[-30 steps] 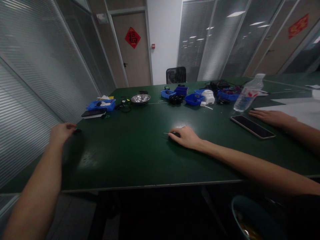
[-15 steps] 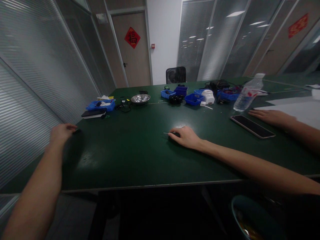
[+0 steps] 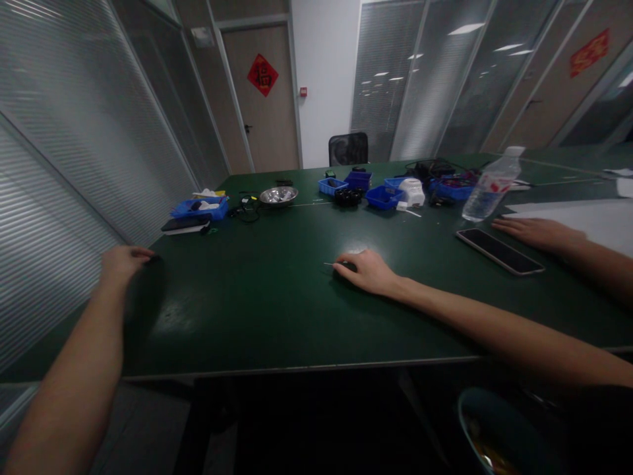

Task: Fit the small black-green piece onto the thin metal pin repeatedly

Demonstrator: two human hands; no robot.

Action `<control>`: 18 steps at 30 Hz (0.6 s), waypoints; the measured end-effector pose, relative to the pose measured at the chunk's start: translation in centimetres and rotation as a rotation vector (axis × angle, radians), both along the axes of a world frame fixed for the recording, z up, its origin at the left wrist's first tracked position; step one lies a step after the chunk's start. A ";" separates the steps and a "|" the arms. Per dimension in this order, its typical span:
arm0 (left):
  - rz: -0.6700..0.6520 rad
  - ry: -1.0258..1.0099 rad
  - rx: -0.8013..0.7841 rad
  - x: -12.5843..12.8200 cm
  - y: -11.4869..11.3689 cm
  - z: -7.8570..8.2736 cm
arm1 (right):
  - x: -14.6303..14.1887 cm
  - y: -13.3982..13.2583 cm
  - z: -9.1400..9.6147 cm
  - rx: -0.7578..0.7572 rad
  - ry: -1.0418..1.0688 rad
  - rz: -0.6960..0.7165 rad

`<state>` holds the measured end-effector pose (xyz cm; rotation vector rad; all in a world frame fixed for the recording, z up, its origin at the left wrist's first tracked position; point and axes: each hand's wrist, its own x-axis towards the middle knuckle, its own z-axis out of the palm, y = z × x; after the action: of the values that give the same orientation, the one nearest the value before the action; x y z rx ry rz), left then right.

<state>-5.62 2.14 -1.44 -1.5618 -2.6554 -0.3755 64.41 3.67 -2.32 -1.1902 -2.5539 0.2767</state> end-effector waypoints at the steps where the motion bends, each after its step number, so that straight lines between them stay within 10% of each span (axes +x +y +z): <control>1: 0.003 0.004 -0.010 0.2 0.0 0.2 | 0.0 0.0 0.0 -0.004 0.003 0.002; 18: 0.031 0.080 -0.088 1.4 0.3 1.0 | -0.1 -0.2 0.2 -0.014 0.014 -0.003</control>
<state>-4.24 2.41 -0.43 -1.5223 -2.6651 -0.1929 64.34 3.48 -2.16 -1.1931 -2.5420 0.3017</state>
